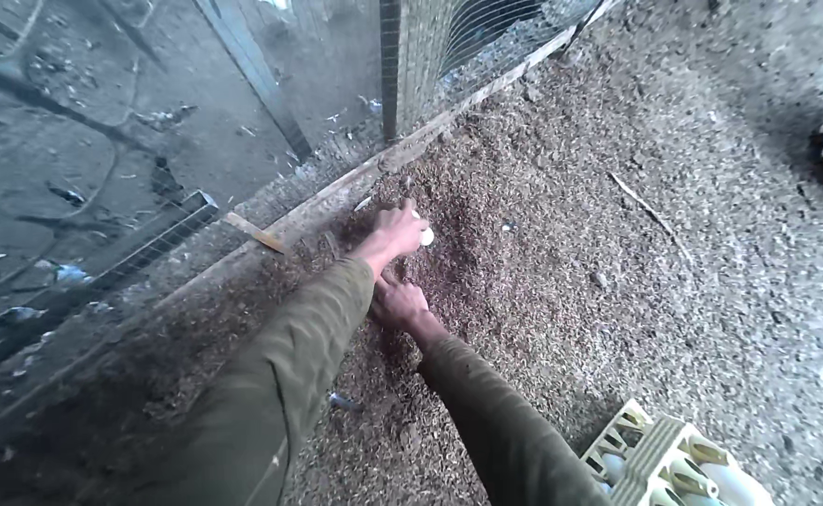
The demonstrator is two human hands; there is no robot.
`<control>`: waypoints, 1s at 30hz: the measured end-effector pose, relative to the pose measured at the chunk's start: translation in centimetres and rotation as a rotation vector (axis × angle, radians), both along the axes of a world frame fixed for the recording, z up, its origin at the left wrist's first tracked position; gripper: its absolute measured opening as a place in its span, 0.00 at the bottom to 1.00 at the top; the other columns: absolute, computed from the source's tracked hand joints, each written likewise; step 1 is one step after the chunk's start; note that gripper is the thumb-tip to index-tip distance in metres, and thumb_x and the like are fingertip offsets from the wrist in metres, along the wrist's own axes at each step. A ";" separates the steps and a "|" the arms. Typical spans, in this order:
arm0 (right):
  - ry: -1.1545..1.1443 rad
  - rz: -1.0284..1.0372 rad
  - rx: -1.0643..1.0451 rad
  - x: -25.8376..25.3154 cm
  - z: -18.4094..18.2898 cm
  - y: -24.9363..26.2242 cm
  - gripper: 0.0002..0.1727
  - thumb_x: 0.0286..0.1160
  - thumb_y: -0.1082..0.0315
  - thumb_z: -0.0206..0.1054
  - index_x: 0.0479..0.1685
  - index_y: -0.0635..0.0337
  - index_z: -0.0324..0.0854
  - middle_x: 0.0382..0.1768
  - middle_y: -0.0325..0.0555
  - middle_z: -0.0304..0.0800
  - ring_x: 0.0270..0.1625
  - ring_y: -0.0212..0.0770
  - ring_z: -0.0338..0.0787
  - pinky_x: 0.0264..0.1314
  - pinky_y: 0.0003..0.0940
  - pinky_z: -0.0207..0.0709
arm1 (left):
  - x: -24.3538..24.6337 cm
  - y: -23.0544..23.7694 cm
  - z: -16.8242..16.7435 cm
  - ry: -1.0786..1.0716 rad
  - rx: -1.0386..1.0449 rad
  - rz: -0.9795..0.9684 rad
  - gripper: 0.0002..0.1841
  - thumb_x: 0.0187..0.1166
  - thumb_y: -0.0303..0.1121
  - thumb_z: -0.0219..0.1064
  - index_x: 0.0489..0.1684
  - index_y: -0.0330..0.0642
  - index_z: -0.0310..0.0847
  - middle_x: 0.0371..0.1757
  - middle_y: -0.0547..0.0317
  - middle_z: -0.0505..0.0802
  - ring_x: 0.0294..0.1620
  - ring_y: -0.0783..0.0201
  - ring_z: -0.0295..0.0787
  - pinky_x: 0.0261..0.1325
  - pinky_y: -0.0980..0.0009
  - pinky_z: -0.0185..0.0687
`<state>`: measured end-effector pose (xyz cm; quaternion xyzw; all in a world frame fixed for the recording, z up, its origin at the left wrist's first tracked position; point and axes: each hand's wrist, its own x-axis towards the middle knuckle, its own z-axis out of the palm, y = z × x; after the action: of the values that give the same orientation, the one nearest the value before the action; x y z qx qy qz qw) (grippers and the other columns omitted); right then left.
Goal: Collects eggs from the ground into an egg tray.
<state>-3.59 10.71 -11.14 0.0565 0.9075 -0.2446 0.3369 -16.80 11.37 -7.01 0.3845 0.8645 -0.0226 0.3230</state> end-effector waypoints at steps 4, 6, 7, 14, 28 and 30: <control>0.036 0.049 -0.009 1.0 0.6 0.5 0.30 0.89 0.51 0.50 0.90 0.40 0.63 0.88 0.46 0.66 0.66 0.62 0.88 0.58 0.67 0.80 | 0.5 1.6 -0.6 0.061 0.034 0.017 0.21 0.84 0.41 0.61 0.75 0.64 0.80 0.86 0.33 0.66 0.52 0.33 0.89 0.47 0.37 0.83; 0.040 0.043 -0.010 1.3 1.1 0.5 0.29 0.88 0.50 0.51 0.89 0.35 0.65 0.88 0.46 0.66 0.65 0.61 0.88 0.59 0.66 0.80 | 0.7 2.1 -0.8 0.075 0.014 -0.003 0.24 0.80 0.43 0.68 0.78 0.63 0.78 0.88 0.35 0.64 0.53 0.33 0.88 0.49 0.37 0.83; 0.028 0.038 -0.008 1.3 1.4 0.4 0.30 0.87 0.49 0.51 0.89 0.34 0.65 0.89 0.47 0.65 0.65 0.61 0.88 0.61 0.66 0.79 | 0.8 2.4 -0.9 0.082 -0.010 -0.026 0.27 0.77 0.44 0.72 0.78 0.62 0.78 0.89 0.35 0.62 0.54 0.32 0.88 0.50 0.37 0.83; -0.137 0.055 -0.028 1.0 4.4 0.2 0.28 0.89 0.55 0.53 0.86 0.52 0.68 0.84 0.54 0.71 0.74 0.64 0.82 0.68 0.70 0.72 | 2.5 4.6 -2.1 0.205 -0.210 -0.091 0.21 0.80 0.22 0.63 0.73 0.38 0.78 0.89 0.33 0.60 0.64 0.30 0.81 0.58 0.37 0.80; 0.018 -0.028 0.109 2.3 2.5 0.6 0.29 0.86 0.53 0.53 0.87 0.38 0.65 0.82 0.51 0.73 0.74 0.63 0.81 0.63 0.73 0.74 | 0.2 -1.1 2.2 0.137 0.061 0.188 0.33 0.64 0.56 0.80 0.71 0.56 0.83 0.87 0.29 0.61 0.55 0.28 0.86 0.47 0.32 0.83; 0.011 0.021 0.102 2.6 2.7 0.7 0.29 0.87 0.51 0.54 0.88 0.39 0.64 0.84 0.51 0.69 0.75 0.63 0.81 0.63 0.72 0.74 | 0.1 -3.0 3.0 0.108 0.153 0.304 0.30 0.65 0.58 0.79 0.66 0.58 0.85 0.85 0.29 0.65 0.55 0.30 0.87 0.49 0.32 0.83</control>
<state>-0.98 11.42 -8.43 0.0628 0.9212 -0.1950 0.3309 -16.70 8.37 -4.00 0.2710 0.9279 0.0719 0.2457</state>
